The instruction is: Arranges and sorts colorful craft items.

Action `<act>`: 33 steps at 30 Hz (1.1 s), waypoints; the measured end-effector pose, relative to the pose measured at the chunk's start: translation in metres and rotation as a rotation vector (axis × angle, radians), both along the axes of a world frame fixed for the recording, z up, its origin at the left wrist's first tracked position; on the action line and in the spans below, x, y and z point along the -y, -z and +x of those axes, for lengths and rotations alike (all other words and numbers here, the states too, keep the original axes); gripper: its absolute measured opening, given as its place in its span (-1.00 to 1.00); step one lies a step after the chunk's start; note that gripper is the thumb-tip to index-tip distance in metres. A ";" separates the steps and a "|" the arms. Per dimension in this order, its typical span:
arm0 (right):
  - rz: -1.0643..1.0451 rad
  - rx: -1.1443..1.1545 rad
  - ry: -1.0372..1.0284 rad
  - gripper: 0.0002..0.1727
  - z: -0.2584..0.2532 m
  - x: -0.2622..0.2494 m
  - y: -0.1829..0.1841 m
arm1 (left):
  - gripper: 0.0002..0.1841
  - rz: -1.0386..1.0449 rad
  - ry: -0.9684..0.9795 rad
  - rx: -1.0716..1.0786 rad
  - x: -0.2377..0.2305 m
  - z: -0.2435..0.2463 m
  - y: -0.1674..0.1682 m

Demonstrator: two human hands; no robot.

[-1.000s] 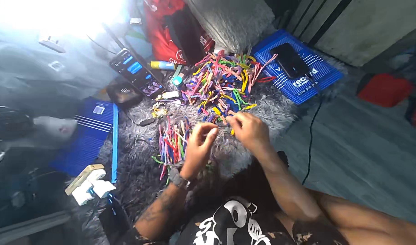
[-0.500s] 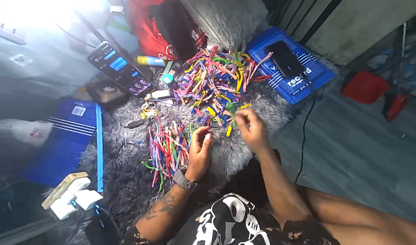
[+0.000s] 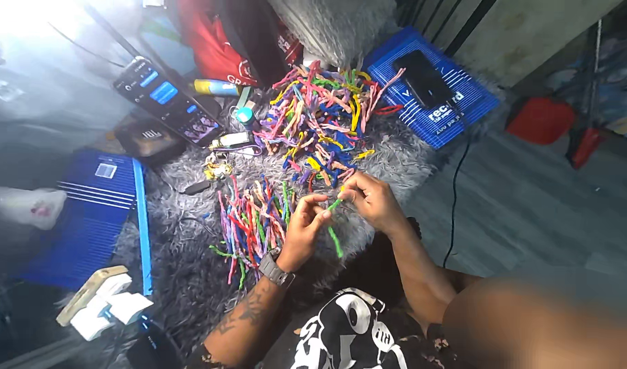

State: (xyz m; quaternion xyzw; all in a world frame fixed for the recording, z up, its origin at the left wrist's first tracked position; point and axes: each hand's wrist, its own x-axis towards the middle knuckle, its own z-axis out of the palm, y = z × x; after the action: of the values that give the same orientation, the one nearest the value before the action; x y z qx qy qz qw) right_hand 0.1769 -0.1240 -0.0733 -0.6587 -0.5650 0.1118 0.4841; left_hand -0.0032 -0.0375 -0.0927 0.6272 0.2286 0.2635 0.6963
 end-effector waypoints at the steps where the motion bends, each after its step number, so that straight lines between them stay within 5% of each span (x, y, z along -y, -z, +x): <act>1: 0.024 0.009 0.028 -0.71 0.003 -0.002 -0.001 | -0.72 -0.012 -0.003 0.007 -0.001 0.000 -0.001; 5: 0.074 0.134 0.050 -0.68 0.011 -0.013 -0.007 | -0.88 0.012 0.058 -0.071 -0.001 -0.001 -0.007; 11: -0.028 0.278 -0.251 -0.62 0.006 -0.050 -0.014 | -0.83 0.092 0.230 -0.134 -0.002 0.000 -0.008; 16: -0.059 0.260 0.142 -0.66 0.048 -0.090 -0.022 | -0.82 0.025 0.011 -0.113 0.004 0.004 -0.009; 21: -0.504 0.201 0.274 -0.63 0.068 -0.110 -0.008 | -0.62 -0.041 -0.131 -0.002 0.005 0.007 -0.008; 29: -0.199 0.087 0.366 -0.73 0.052 -0.056 -0.006 | -0.73 0.015 -0.097 -0.080 0.004 0.004 -0.006; 33: -0.174 -0.239 0.150 -0.78 0.017 -0.027 -0.023 | -0.68 -0.005 -0.109 -0.077 0.003 0.005 -0.007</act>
State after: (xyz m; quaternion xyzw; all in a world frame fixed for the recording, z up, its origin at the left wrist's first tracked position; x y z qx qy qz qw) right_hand 0.1939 -0.0969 -0.0507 -0.7205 -0.4407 0.2015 0.4960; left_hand 0.0014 -0.0410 -0.0856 0.6217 0.2898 0.2759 0.6734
